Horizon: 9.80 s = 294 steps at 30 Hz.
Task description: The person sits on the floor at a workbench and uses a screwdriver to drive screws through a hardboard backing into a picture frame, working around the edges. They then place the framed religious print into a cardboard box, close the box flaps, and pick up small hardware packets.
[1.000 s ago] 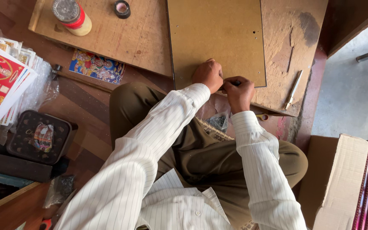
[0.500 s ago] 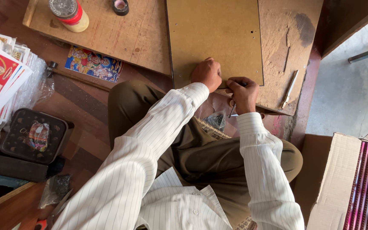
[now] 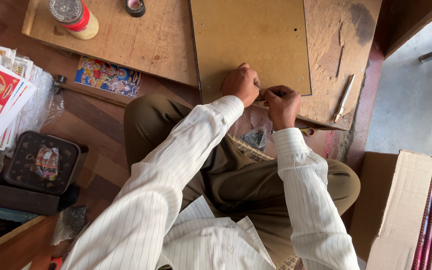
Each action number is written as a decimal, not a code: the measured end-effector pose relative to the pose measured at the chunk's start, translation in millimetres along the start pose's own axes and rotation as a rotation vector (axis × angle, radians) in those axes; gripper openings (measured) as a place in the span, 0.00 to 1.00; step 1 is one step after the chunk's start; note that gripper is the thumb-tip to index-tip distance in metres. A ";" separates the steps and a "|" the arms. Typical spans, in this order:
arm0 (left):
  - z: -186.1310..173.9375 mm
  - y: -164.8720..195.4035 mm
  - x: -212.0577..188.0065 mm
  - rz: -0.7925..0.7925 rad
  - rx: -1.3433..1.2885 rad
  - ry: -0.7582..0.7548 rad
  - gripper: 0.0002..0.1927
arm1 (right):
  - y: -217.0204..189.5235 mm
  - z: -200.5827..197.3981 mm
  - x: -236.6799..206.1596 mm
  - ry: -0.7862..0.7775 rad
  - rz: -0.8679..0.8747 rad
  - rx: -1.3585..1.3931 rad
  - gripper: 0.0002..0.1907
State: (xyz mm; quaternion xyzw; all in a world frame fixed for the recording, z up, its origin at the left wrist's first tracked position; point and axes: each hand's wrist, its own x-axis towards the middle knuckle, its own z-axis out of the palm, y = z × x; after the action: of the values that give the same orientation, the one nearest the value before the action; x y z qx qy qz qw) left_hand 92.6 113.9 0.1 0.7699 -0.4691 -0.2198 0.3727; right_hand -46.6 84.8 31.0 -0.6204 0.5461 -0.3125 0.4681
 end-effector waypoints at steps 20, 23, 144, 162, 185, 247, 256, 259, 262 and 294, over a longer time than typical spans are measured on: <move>-0.1 -3.7 0.3 0.011 -0.042 -0.021 0.04 | 20.5 2.4 3.4 0.047 -0.091 -0.046 0.08; 0.3 -3.8 0.9 0.013 -0.033 -0.024 0.04 | 18.8 4.2 2.6 0.051 -0.085 -0.040 0.09; -21.6 -8.7 -1.8 0.216 -0.112 -0.125 0.11 | -74.2 -29.6 -19.1 -0.218 -0.651 -0.244 0.31; -20.6 7.5 -8.4 0.180 -0.084 -0.140 0.11 | -72.5 -35.4 -19.3 -0.223 -0.639 -0.245 0.27; -16.1 7.5 -12.1 0.278 0.055 -0.078 0.09 | -62.9 -38.9 -18.2 -0.195 -0.654 -0.246 0.17; -8.6 4.0 -1.2 0.391 0.150 -0.113 0.09 | -68.6 -27.6 -24.0 0.029 -0.709 -0.324 0.19; -9.3 2.6 -1.4 0.412 0.121 -0.069 0.08 | -71.1 -31.3 -14.7 -0.073 -0.705 -0.352 0.19; -8.8 1.5 -3.4 0.411 0.126 -0.061 0.09 | -70.2 -32.3 -16.5 -0.083 -0.708 -0.417 0.20; -8.0 1.7 -5.2 0.418 0.119 -0.046 0.10 | -68.3 -32.1 -19.1 -0.069 -0.723 -0.397 0.17; -10.7 -0.6 -7.5 0.424 0.020 -0.054 0.10 | -81.6 -41.3 -29.7 -0.048 -0.732 -0.399 0.14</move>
State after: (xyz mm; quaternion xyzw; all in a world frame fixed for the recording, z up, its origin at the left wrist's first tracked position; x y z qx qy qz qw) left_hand 96.9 124.7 6.2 0.6515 -0.6326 -0.1523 0.3901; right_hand -58.4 100.9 125.1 -0.8592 0.3282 -0.3320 0.2094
